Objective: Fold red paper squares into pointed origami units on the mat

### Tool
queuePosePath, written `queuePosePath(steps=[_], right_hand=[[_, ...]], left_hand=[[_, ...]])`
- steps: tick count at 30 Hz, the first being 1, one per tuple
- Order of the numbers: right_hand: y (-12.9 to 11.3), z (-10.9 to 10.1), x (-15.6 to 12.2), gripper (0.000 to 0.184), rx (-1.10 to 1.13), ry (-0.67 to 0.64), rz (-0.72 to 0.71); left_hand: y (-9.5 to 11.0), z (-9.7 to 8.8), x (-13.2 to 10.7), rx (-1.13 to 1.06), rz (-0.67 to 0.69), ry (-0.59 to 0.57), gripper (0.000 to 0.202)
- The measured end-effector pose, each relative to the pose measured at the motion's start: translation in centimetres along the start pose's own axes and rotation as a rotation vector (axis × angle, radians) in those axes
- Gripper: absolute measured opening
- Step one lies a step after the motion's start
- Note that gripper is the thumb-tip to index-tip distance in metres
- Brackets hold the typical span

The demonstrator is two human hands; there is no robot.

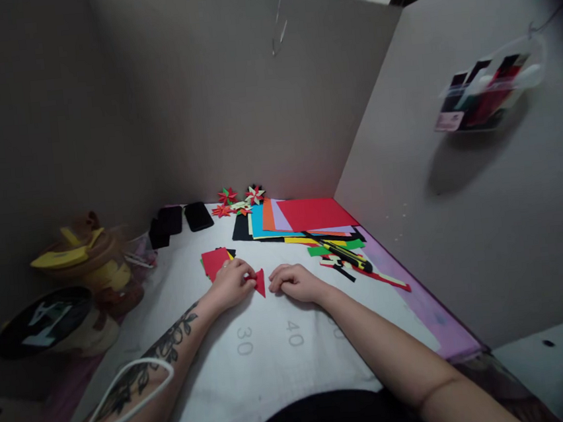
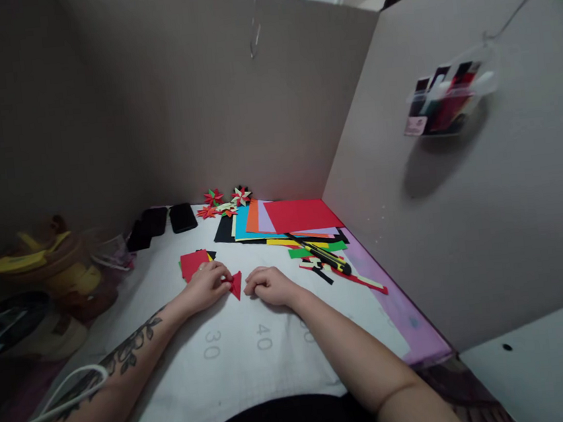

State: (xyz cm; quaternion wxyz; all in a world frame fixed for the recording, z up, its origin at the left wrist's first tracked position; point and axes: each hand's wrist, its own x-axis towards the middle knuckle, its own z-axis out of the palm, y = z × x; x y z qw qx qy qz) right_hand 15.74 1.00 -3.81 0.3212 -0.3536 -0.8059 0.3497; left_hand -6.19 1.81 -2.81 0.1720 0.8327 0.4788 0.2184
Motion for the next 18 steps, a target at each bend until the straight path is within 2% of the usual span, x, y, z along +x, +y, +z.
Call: queuePosePath(steps=[5, 9, 12, 18], right_hand=[[0.1, 0.7, 0.4, 0.024, -0.068, 0.173, 0.113], [-0.6, 1.3, 0.6, 0.016, 0.041, 0.314, 0.160], [-1.4, 1.8, 0.6, 0.013, 0.137, 0.320, 0.208], [-1.6, 2.7, 0.6, 0.013, 0.188, 0.349, 0.283]], left_hand=[[0.3, 0.2, -0.1, -0.032, 0.070, 0.001, 0.010], [1.0, -0.1, 0.1, -0.164, 0.042, 0.102, 0.014], [1.5, -0.3, -0.1, -0.262, -0.030, 0.180, 0.015], [2.2, 0.0, -0.4, -0.389, -0.072, 0.219, 0.013]])
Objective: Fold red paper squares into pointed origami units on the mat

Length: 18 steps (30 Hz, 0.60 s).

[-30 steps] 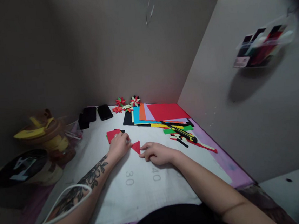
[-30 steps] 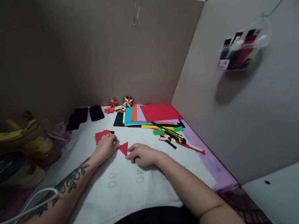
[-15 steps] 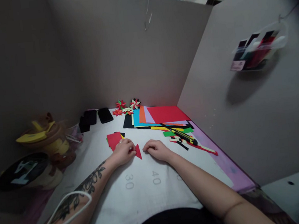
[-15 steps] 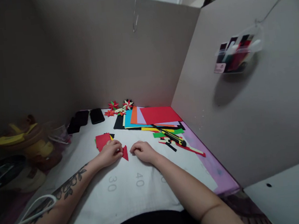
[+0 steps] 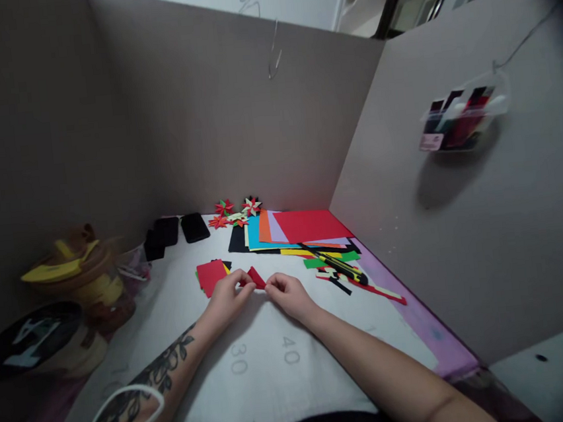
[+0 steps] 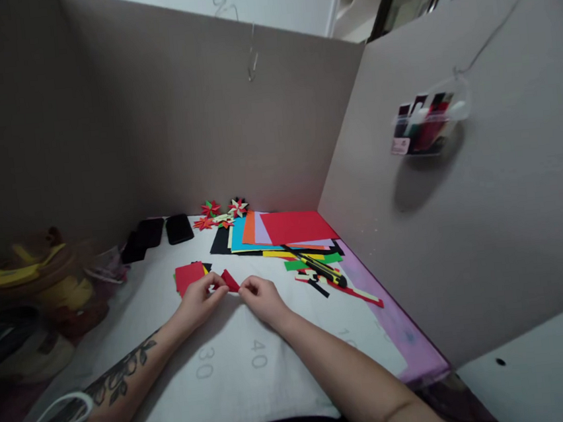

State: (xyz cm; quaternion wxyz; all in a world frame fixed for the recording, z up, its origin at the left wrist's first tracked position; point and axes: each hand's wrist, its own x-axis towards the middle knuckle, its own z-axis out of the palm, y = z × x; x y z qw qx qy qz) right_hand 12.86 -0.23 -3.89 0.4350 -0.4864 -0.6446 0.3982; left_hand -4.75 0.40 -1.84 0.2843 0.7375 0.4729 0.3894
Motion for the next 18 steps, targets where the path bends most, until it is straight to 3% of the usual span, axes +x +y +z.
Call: queuePosePath(steps=[2, 4, 8, 18], right_hand=[[-0.1, 0.0, 0.0, 0.014, -0.008, 0.002, -0.002], [-0.3, 0.0, 0.0, 0.015, -0.033, 0.005, -0.018], [-0.8, 0.0, -0.1, 0.015, -0.081, -0.027, -0.049], [-0.6, 0.3, -0.2, 0.013, -0.074, -0.069, -0.070]], left_hand=[[-0.1, 0.4, 0.0, -0.076, -0.046, 0.049, 0.009], [-0.3, 0.7, 0.0, -0.189, -0.115, 0.087, 0.020], [-0.4, 1.2, -0.1, -0.362, -0.217, 0.028, 0.041], [0.2, 1.2, -0.4, -0.326, -0.183, 0.033, 0.028]])
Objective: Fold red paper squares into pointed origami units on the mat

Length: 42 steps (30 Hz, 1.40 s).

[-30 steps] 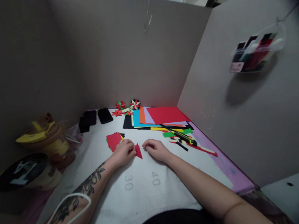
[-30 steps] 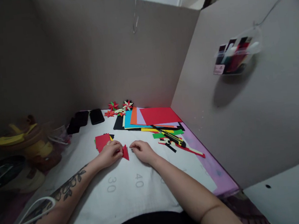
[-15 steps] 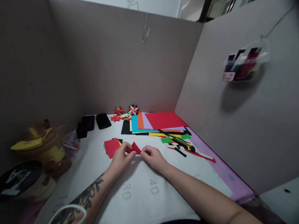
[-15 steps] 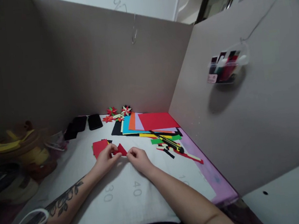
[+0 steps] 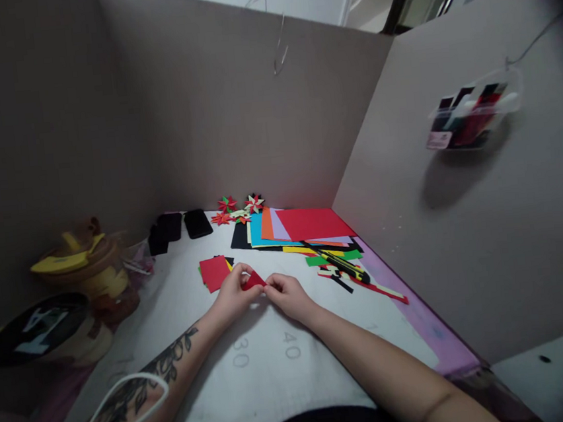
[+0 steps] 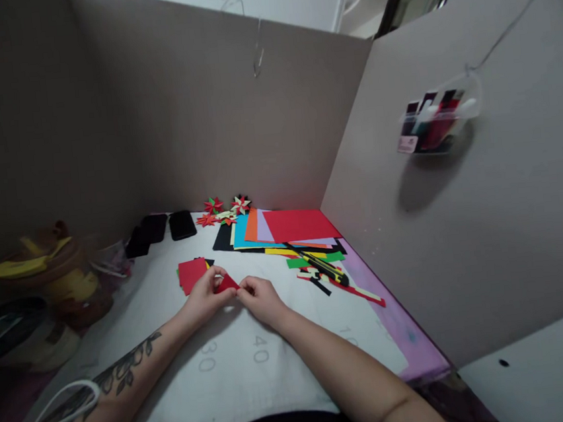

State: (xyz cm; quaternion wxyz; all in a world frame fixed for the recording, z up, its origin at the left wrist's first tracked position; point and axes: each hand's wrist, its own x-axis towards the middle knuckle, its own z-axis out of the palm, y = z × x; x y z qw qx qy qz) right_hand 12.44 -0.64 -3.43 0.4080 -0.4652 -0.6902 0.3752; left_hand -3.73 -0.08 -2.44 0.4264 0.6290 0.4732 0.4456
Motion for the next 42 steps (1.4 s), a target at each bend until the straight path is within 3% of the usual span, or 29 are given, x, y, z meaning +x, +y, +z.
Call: queuePosePath(steps=[7, 14, 17, 21, 27, 33, 38, 42], right_hand=[[-0.1, -0.3, 0.4, 0.013, 0.079, 0.038, 0.056], [0.9, -1.7, 0.6, 0.014, 0.133, 0.091, 0.099], [0.5, -1.5, 0.4, 0.012, 0.097, 0.113, 0.037], [-0.1, -0.5, 0.0, 0.012, 0.006, 0.033, -0.015], [-0.3, -0.1, -0.4, 0.014, -0.072, -0.042, -0.014], [-0.2, -0.5, -0.4, 0.014, -0.072, -0.071, 0.016], [0.2, -0.6, -0.2, 0.014, 0.004, -0.031, 0.070], [0.3, -0.7, 0.0, 0.016, 0.045, 0.048, 0.046]], left_hand=[[0.0, 0.4, 0.5, -0.205, -0.051, -0.011, 0.032], [0.1, -1.6, 1.4, -0.117, -0.027, 0.198, 0.033], [0.5, -1.8, 1.2, 0.007, 0.004, 0.164, 0.030], [0.9, -1.1, 0.5, 0.099, 0.047, 0.078, 0.027], [0.5, -0.4, 0.1, -0.003, 0.021, -0.022, 0.032], [0.8, -1.4, 0.9, -0.248, -0.065, 0.049, 0.034], [0.6, -2.1, 1.4, -0.259, -0.077, 0.158, 0.040], [0.5, -1.1, 0.8, -0.139, -0.011, 0.025, 0.040]])
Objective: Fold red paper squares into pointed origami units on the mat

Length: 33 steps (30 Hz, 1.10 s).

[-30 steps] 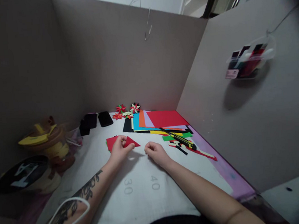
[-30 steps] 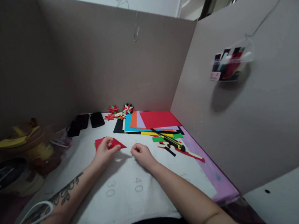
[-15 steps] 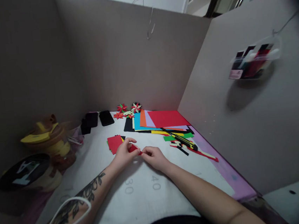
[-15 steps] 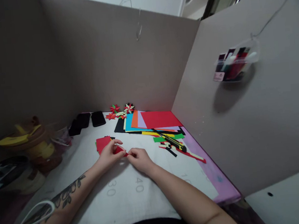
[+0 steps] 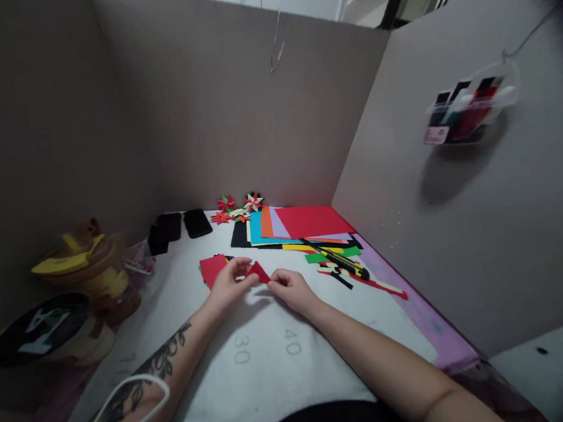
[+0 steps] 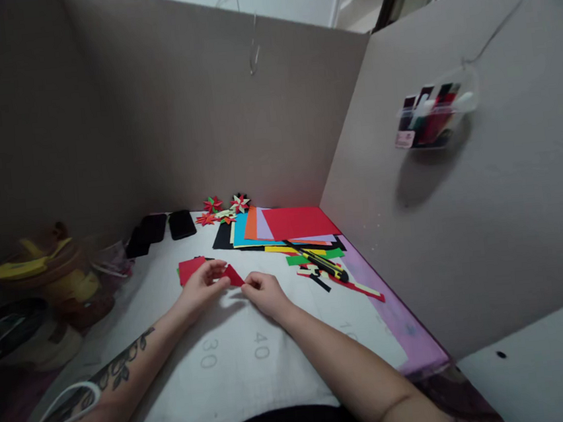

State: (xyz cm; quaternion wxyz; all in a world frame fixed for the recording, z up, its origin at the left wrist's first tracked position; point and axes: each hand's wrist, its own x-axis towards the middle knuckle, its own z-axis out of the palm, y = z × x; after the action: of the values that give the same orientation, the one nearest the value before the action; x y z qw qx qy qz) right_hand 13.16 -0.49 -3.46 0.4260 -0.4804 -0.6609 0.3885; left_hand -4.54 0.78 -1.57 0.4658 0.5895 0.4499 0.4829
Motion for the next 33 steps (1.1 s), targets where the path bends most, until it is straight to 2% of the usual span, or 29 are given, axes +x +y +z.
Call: queuePosePath(steps=[3, 6, 10, 12, 16, 19, 26, 33], right_hand=[[-0.1, 0.0, 0.0, 0.014, -0.025, 0.013, -0.044], [-0.3, 0.0, -0.2, 0.013, -0.083, 0.021, -0.095], [-0.3, -0.1, -0.3, 0.010, -0.074, 0.031, -0.155], [-0.3, -0.2, -0.3, 0.012, -0.038, 0.039, -0.187], [-0.5, -0.6, -0.4, 0.017, -0.006, 0.013, -0.309], [-0.6, -0.7, -0.5, 0.020, -0.028, -0.035, -0.392], [-0.7, -0.6, -0.6, 0.022, -0.062, -0.025, -0.482], [-0.6, -0.7, -0.6, 0.027, -0.119, -0.096, -0.483]], left_hand=[[-0.2, 0.6, -0.5, 0.218, 0.035, -0.108, 0.022], [-0.4, 0.7, -0.6, 0.366, 0.081, -0.072, 0.016], [-0.4, 0.2, -0.6, 0.385, 0.143, -0.054, 0.015], [-0.2, -0.2, -0.8, 0.437, 0.251, -0.066, 0.013], [0.0, -1.3, -1.3, 0.689, 0.602, -0.113, 0.018], [0.1, -1.9, -1.4, 0.827, 0.765, -0.147, 0.022], [0.1, -1.6, -1.2, 0.863, 0.961, -0.060, 0.018], [0.0, -1.5, -1.4, 0.875, 1.015, -0.078, 0.017]])
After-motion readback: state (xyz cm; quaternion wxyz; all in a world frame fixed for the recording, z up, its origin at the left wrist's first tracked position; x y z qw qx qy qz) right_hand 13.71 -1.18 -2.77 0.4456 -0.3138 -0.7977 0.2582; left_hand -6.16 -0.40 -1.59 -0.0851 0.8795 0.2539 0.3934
